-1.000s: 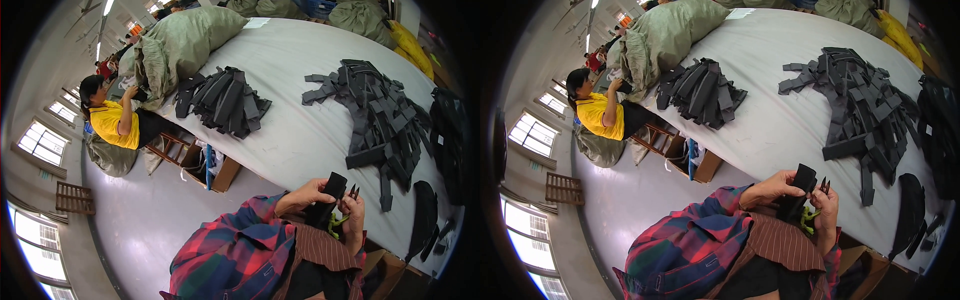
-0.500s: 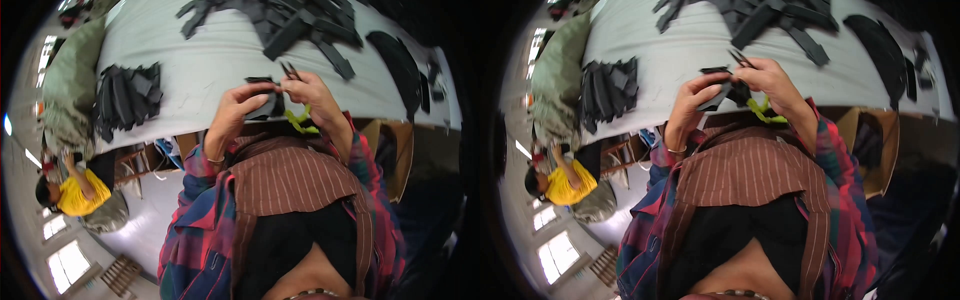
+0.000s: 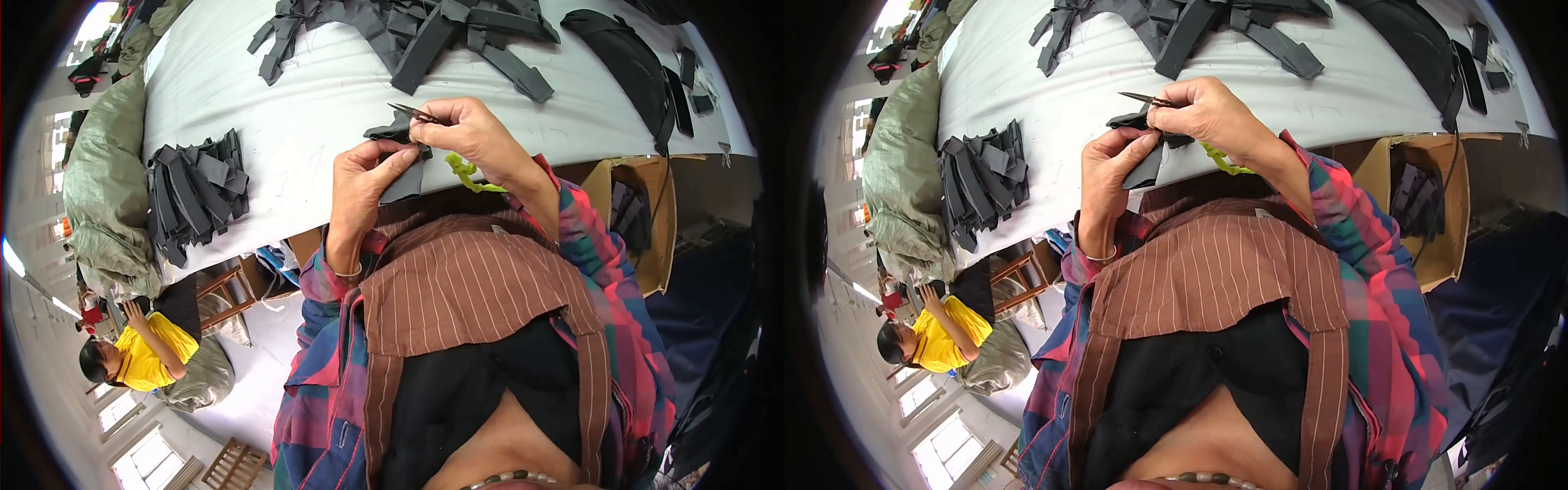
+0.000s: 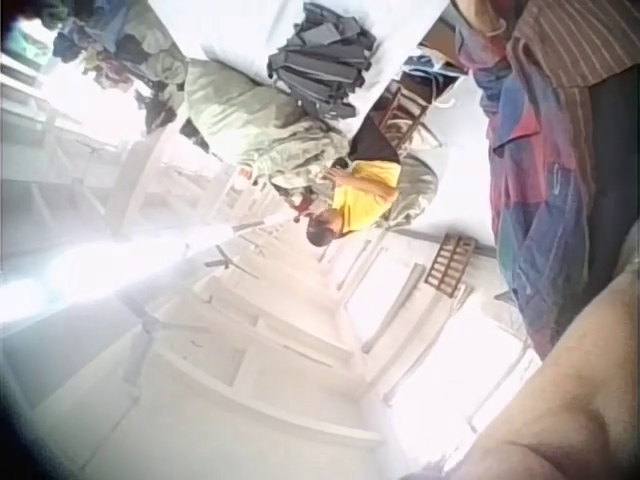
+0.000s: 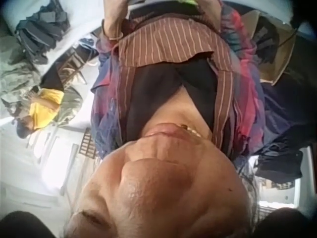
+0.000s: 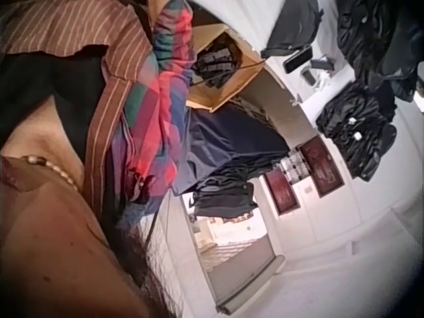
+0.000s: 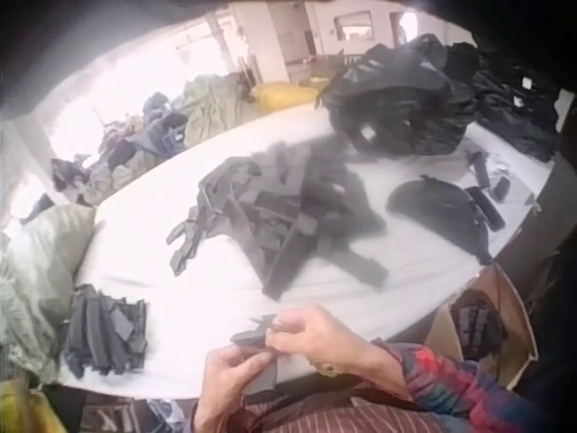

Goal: Trimming excess material from grey foam industrial parts using small snips.

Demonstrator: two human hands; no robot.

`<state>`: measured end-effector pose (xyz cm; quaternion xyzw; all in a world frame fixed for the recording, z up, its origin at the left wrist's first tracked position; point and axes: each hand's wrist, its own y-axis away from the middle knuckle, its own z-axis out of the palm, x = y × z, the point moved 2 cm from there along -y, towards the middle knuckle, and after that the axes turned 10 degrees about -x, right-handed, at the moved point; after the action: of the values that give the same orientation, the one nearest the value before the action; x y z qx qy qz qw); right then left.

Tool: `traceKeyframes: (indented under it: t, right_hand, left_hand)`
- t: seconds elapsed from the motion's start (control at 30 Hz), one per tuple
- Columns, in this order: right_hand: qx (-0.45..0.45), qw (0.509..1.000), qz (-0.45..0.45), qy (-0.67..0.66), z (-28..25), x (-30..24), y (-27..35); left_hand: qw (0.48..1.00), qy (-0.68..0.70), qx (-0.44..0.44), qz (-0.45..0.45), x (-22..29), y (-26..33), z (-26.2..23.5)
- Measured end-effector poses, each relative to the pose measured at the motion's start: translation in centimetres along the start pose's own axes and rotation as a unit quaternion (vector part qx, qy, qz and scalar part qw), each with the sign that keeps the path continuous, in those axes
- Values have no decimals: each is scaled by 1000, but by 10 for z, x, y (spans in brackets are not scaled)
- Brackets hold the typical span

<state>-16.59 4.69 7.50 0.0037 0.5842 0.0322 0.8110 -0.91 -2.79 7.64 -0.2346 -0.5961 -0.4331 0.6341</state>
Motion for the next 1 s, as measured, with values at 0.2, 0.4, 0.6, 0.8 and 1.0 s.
traceKeyframes:
  t: [0.2,0.4,0.6,0.8,1.0]
  right_hand:
    - [87,974,-46,204,-1,-22,11]
    - [99,936,-30,337,-2,-19,26]
    - [103,910,-50,398,9,-19,25]
    - [99,884,-66,452,10,-18,25]
    - [83,857,-60,505,9,-24,26]
  left_hand:
    - [996,62,34,45,-1,-1,-2]
    - [993,86,49,63,-1,0,-5]
    - [992,92,44,67,-4,2,-4]
    - [993,94,44,60,-5,4,-3]
    - [994,91,35,56,-7,5,-3]
